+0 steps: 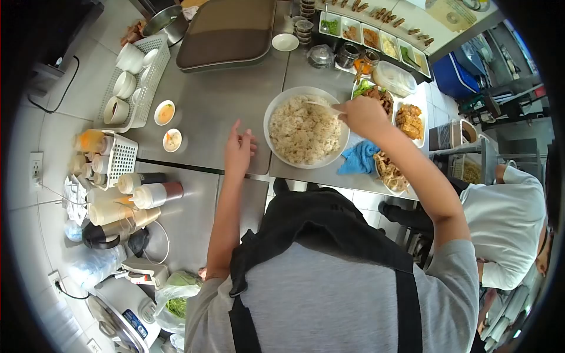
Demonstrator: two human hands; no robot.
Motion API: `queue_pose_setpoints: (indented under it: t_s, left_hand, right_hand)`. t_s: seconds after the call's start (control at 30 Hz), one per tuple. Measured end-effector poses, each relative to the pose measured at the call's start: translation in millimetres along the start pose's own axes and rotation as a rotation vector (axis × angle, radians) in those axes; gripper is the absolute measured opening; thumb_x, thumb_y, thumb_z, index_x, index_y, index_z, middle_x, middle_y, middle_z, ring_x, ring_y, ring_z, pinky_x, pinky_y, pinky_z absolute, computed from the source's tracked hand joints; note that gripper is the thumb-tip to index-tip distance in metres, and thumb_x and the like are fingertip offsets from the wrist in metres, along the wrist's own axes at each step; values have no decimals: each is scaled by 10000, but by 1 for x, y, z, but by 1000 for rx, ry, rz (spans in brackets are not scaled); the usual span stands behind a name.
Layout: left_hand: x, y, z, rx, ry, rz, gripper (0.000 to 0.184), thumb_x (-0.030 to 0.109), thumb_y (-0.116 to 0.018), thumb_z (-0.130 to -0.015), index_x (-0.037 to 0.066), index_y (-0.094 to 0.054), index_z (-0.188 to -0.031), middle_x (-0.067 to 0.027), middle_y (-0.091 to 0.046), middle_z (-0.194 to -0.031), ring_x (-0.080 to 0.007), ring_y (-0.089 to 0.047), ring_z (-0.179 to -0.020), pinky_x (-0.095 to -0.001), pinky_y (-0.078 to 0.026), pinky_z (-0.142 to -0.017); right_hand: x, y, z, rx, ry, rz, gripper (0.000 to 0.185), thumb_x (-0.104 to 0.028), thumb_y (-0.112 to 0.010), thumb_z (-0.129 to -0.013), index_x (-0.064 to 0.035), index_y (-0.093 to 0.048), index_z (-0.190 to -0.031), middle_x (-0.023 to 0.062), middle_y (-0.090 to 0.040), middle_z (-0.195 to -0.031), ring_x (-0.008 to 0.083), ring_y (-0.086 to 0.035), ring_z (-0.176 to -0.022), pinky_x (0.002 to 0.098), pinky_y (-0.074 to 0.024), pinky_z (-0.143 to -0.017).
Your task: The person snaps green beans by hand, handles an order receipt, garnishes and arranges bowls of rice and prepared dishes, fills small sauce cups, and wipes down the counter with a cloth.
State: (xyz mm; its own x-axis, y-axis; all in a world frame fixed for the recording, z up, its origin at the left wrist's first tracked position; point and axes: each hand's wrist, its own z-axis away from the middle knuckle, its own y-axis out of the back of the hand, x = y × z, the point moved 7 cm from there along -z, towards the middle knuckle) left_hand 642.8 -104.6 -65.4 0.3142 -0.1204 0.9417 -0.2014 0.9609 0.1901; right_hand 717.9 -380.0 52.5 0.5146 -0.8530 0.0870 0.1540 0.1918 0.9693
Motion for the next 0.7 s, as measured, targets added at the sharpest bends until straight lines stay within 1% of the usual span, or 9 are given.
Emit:
queue_pose_setpoints:
  t_s: [0.03,0.07,0.17,0.27,0.37,0.4,0.5,0.6,0.7]
  left_hand:
    - [4,2,-1,8,-13,-13,501,244,-509,-946,87,-360,-1398,-75,-621,-870,-116,-570,-674,-253,-481,-561]
    - [2,4,-2,12,-8,-7,496,240,-509,-947,91,-362,-1397,-73,-625,-870,-116,-571,-674,-253,-480,-561]
    - [-16,9,-1,13,11,-13,487,228,-509,-947,104,-368,-1396,-70,-635,-867,-114,-574,-671,-251,-479,-563]
    - [-28,7,3,16,9,-22,484,214,-515,-944,113,-373,-1395,-66,-642,-850,-109,-575,-662,-250,-479,-564]
    - [-32,9,10,36,-10,18,477,201,-519,-941,114,-383,-1390,-63,-643,-828,-104,-573,-653,-246,-477,-565]
    - [-33,12,14,41,-12,24,474,198,-519,-941,110,-387,-1388,-62,-641,-823,-102,-571,-651,-244,-476,-566]
    - [-40,23,28,94,6,44,452,187,-515,-940,95,-409,-1370,-60,-637,-815,-100,-570,-651,-241,-473,-571]
    - [-49,30,40,166,60,52,424,170,-514,-936,79,-440,-1343,-58,-632,-807,-101,-569,-650,-240,-468,-580]
    - [-45,31,49,236,38,65,400,150,-515,-928,65,-466,-1316,-55,-631,-790,-101,-568,-645,-244,-463,-591]
  right_hand:
    - [-1,18,1,-4,13,20,306,-256,-574,-864,-248,-639,-1163,110,-651,-752,279,-650,-765,407,-521,-636]
    - [-5,36,3,-26,24,111,308,-198,-573,-852,-254,-643,-1146,98,-630,-782,275,-646,-776,389,-520,-652]
    - [-26,60,-7,202,126,209,194,-135,-558,-810,-198,-698,-928,46,-654,-862,235,-654,-831,365,-525,-652]
    - [-54,-1,-41,85,296,256,358,-56,-544,-795,-247,-672,-1070,71,-588,-933,280,-635,-794,355,-523,-673]
    - [-36,22,-33,177,347,146,356,-47,-536,-802,-247,-679,-1059,72,-592,-925,263,-634,-796,352,-520,-655]
    - [-23,30,-29,168,269,70,361,-31,-525,-806,-246,-685,-1048,68,-583,-919,253,-634,-786,360,-515,-651]
    - [-19,60,1,97,180,140,354,-37,-521,-816,-243,-684,-1053,66,-574,-901,251,-632,-770,367,-512,-651]
    - [-31,17,-3,104,254,163,305,-72,-512,-842,-219,-687,-1045,80,-566,-862,254,-629,-760,364,-511,-626]
    - [-29,39,7,130,265,109,274,-103,-522,-846,-195,-678,-1052,91,-582,-817,255,-634,-748,365,-512,-612]
